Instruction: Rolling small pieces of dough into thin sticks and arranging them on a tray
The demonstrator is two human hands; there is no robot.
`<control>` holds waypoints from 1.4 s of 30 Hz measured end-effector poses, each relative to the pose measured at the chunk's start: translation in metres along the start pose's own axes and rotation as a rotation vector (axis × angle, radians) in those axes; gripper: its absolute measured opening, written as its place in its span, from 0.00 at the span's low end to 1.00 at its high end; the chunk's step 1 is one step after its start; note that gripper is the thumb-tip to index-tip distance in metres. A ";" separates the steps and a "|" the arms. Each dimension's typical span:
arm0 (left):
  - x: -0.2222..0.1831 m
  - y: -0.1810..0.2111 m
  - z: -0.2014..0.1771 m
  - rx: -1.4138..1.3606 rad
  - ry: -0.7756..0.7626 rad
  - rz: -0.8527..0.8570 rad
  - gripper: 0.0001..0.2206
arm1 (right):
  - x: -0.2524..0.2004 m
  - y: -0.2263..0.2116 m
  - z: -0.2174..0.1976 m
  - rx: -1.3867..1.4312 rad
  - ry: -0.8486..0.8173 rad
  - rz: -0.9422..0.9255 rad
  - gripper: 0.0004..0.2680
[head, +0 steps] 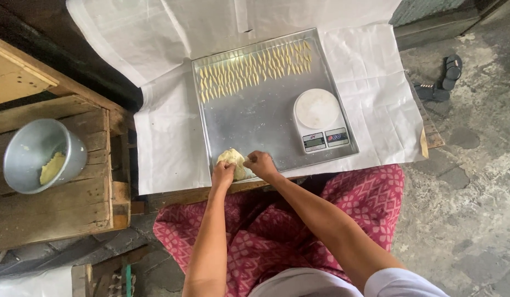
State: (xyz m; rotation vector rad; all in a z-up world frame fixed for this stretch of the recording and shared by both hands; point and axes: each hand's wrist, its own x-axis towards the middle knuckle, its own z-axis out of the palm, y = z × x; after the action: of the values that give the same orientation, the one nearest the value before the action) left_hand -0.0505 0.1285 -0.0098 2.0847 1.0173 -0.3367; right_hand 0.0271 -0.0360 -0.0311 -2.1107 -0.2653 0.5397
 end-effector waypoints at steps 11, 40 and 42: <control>-0.001 0.001 -0.001 0.004 -0.003 -0.013 0.18 | -0.010 -0.012 -0.013 0.629 -0.150 0.127 0.07; -0.007 0.003 -0.002 -0.007 -0.001 -0.010 0.18 | -0.006 -0.004 -0.009 0.695 -0.065 0.140 0.08; -0.009 0.005 -0.003 -0.005 0.001 -0.010 0.18 | -0.004 -0.003 -0.008 0.708 -0.066 0.151 0.09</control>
State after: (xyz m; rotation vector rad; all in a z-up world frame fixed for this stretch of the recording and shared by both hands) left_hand -0.0527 0.1238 -0.0001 2.0756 1.0284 -0.3381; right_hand 0.0272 -0.0420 -0.0238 -1.4311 0.0524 0.6744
